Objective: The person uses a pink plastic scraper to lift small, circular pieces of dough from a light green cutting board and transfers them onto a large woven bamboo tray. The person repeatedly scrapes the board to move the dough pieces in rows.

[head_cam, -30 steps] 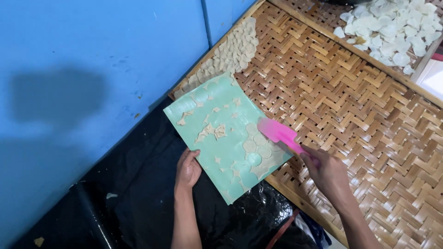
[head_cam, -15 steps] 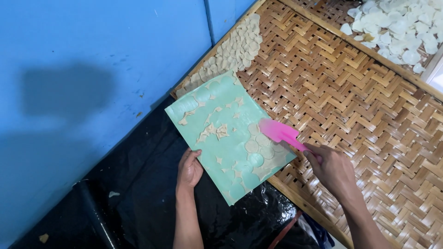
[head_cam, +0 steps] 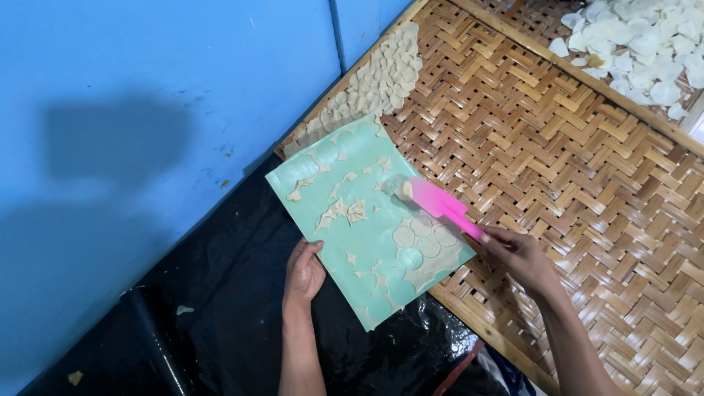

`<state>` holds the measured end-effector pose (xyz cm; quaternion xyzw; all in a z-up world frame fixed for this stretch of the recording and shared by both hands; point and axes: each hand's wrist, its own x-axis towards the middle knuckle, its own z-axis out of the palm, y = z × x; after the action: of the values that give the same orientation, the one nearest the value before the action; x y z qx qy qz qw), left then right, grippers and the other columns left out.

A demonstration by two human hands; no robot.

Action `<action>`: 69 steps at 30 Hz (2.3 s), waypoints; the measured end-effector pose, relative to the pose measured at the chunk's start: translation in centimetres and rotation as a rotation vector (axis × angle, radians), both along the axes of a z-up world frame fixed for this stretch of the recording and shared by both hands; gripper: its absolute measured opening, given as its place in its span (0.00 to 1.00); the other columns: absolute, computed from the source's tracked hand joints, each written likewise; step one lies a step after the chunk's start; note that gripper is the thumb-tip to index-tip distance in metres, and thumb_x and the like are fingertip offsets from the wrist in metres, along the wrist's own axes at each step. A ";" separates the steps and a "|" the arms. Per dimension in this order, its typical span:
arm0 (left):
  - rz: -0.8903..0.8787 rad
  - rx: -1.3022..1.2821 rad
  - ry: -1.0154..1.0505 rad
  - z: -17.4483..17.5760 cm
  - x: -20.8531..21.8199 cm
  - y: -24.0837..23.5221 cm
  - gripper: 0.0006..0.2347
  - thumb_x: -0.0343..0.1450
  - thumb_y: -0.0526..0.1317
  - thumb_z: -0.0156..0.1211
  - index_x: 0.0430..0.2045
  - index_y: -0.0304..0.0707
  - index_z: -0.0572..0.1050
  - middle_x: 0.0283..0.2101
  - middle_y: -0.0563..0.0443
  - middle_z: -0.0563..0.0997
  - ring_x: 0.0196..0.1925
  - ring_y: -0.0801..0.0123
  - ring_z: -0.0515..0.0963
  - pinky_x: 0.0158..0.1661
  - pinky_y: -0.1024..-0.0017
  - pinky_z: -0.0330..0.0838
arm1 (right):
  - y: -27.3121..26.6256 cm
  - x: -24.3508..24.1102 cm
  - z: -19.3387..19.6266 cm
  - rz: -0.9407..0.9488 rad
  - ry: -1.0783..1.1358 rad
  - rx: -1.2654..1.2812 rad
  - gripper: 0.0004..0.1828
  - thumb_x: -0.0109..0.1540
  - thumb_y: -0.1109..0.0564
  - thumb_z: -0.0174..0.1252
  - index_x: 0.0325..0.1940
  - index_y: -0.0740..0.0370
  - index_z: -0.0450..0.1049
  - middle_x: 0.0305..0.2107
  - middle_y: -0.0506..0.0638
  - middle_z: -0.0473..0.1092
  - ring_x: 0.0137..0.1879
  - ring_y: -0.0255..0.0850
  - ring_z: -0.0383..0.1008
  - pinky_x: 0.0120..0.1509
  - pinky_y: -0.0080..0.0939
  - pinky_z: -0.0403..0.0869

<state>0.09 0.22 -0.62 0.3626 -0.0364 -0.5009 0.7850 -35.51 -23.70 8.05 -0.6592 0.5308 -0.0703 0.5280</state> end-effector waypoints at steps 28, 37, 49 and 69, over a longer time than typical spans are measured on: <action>0.014 -0.013 0.009 -0.4 0.2 -0.1 0.12 0.71 0.30 0.53 0.47 0.23 0.74 0.53 0.43 0.78 0.58 0.65 0.74 0.62 0.69 0.62 | -17.6 18.7 1.7 -0.128 0.064 -0.783 0.18 0.67 0.58 0.57 0.61 0.58 0.77 0.39 0.61 0.79 0.36 0.48 0.79 0.42 0.50 0.77; 0.052 -0.028 0.000 0.6 -0.1 0.2 0.13 0.71 0.30 0.54 0.50 0.23 0.73 0.55 0.42 0.77 0.58 0.64 0.74 0.63 0.68 0.62 | -9.9 11.8 3.5 0.105 -0.050 -1.269 0.17 0.70 0.59 0.54 0.63 0.65 0.73 0.48 0.64 0.75 0.43 0.48 0.76 0.45 0.50 0.77; 0.107 -0.036 0.014 3.1 -0.8 0.0 0.19 0.71 0.31 0.52 0.58 0.26 0.68 0.58 0.43 0.75 0.60 0.63 0.74 0.63 0.67 0.63 | 2.9 1.8 6.7 0.078 0.348 -0.536 0.21 0.66 0.46 0.55 0.63 0.47 0.76 0.32 0.58 0.81 0.27 0.44 0.81 0.35 0.47 0.79; 0.108 -0.104 0.048 0.8 -0.2 0.2 0.14 0.72 0.30 0.53 0.52 0.26 0.70 0.55 0.44 0.77 0.58 0.66 0.75 0.62 0.69 0.64 | 2.0 4.1 6.7 0.201 0.471 -0.401 0.20 0.70 0.47 0.48 0.64 0.49 0.74 0.21 0.59 0.79 0.17 0.40 0.58 0.22 0.45 0.65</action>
<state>-0.10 0.42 0.13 0.3105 -0.0238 -0.4640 0.8293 -31.37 -21.74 14.78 -0.7973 0.5463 0.0337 0.2545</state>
